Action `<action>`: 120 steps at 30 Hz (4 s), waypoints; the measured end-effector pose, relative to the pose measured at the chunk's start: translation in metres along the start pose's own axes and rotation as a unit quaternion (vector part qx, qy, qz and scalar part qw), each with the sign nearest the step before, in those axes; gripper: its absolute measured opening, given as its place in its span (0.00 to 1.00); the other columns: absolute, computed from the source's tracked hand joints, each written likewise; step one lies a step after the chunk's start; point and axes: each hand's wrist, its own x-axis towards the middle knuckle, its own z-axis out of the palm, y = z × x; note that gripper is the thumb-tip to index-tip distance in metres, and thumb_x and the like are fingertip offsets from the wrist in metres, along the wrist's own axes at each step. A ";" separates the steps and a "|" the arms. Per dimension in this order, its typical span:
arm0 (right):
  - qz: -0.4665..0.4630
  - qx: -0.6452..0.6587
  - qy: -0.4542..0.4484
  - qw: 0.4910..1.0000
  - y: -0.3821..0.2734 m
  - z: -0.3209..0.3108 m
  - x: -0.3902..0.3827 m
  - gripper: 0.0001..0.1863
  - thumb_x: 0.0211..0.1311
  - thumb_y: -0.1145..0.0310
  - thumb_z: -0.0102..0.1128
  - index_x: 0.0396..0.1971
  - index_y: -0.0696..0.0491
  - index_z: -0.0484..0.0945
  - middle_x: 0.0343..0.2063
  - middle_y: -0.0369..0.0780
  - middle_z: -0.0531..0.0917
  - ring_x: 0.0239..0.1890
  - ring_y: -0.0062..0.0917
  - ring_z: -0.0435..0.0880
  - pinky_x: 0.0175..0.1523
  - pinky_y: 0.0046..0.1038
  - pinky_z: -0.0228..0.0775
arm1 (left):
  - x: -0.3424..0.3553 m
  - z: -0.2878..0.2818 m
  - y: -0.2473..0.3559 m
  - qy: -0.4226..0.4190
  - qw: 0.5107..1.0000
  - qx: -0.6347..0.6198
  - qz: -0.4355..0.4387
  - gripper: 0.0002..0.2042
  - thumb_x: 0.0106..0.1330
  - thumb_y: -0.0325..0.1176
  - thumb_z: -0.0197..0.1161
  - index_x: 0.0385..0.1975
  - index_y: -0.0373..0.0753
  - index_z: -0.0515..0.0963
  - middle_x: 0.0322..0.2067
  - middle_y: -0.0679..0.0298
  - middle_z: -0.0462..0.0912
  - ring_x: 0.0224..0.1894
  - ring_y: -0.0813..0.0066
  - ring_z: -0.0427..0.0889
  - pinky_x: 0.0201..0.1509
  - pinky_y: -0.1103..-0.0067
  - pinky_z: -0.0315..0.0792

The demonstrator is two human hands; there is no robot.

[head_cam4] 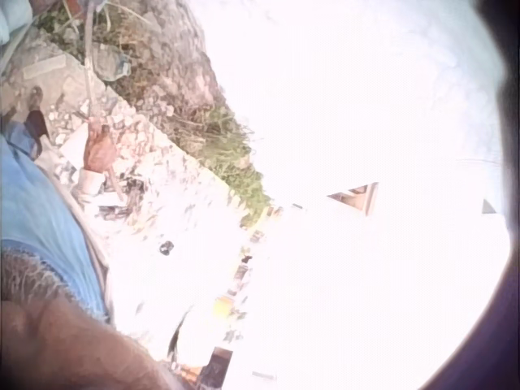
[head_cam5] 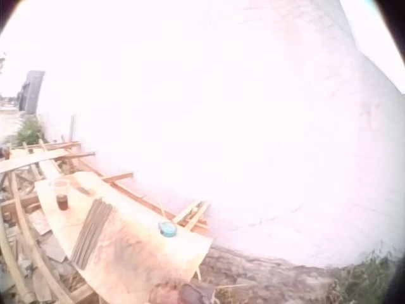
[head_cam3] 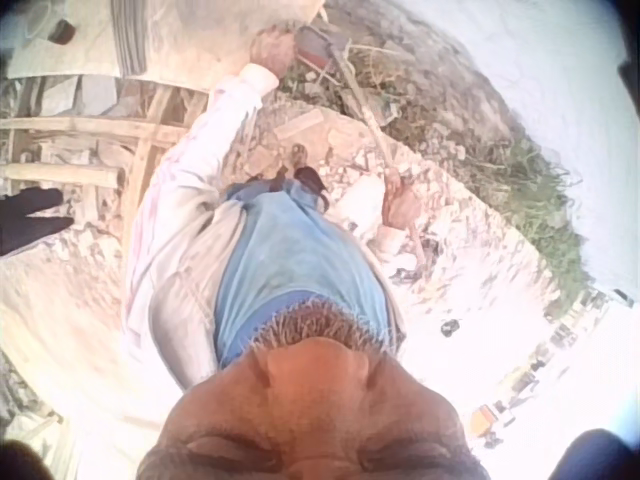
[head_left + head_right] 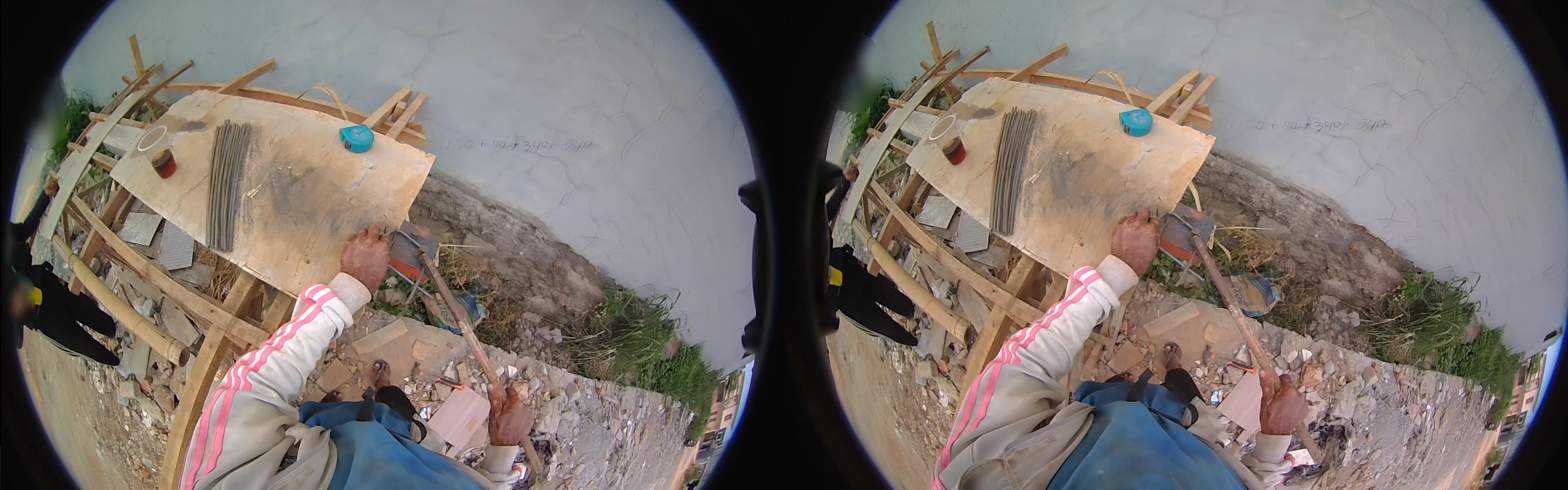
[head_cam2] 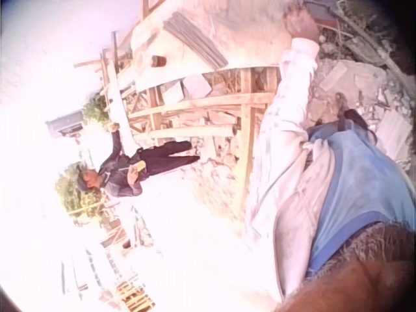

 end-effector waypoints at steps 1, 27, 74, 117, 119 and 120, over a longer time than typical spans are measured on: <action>-0.010 0.010 0.016 1.000 -0.002 0.000 -0.001 0.35 0.64 0.33 0.53 0.28 0.55 0.83 0.17 0.53 0.81 0.23 0.51 0.83 0.30 0.47 0.73 | 0.001 0.000 -0.001 0.006 1.000 -0.013 -0.006 0.08 0.61 0.33 0.60 0.30 0.36 0.82 0.36 0.55 0.79 0.41 0.55 0.83 0.47 0.64 0.77; -0.053 0.110 -0.115 0.986 0.039 0.035 0.026 0.33 0.67 0.37 0.52 0.36 0.56 0.85 0.21 0.54 0.82 0.29 0.52 0.83 0.35 0.48 0.74 | 0.004 0.003 -0.008 0.009 0.998 -0.066 -0.018 0.07 0.60 0.33 0.62 0.29 0.38 0.84 0.35 0.57 0.79 0.40 0.58 0.85 0.45 0.65 0.79; 0.016 0.099 -0.063 0.993 -0.039 0.009 -0.067 0.28 0.67 0.41 0.55 0.40 0.54 0.82 0.17 0.51 0.81 0.24 0.50 0.83 0.30 0.49 0.73 | 0.018 0.009 -0.048 -0.062 0.953 -0.295 -0.027 0.08 0.57 0.34 0.63 0.33 0.42 0.86 0.36 0.49 0.83 0.40 0.48 0.82 0.48 0.62 0.75; -0.073 0.635 -0.392 0.662 -0.167 0.064 0.224 0.14 0.67 0.62 0.65 0.29 0.56 0.76 0.14 0.32 0.71 0.10 0.12 0.62 0.13 0.20 0.52 | -0.021 -0.045 0.032 -0.059 0.937 -0.220 -0.263 0.07 0.62 0.34 0.64 0.35 0.38 0.83 0.25 0.56 0.84 0.26 0.61 0.84 0.32 0.68 0.77; -0.078 0.604 -0.408 0.680 -0.173 0.070 0.232 0.11 0.66 0.65 0.65 0.27 0.54 0.76 0.14 0.32 0.73 0.10 0.15 0.63 0.14 0.23 0.52 | -0.020 -0.045 0.033 -0.041 0.964 -0.123 -0.230 0.11 0.64 0.40 0.63 0.31 0.38 0.82 0.25 0.54 0.83 0.26 0.58 0.84 0.34 0.66 0.77; -0.093 0.589 -0.403 0.694 -0.175 0.073 0.234 0.12 0.66 0.64 0.65 0.27 0.54 0.76 0.14 0.32 0.72 0.10 0.14 0.63 0.14 0.22 0.52 | -0.019 -0.046 0.033 -0.037 0.972 -0.067 -0.220 0.13 0.65 0.43 0.63 0.30 0.38 0.82 0.25 0.53 0.83 0.27 0.56 0.83 0.34 0.65 0.77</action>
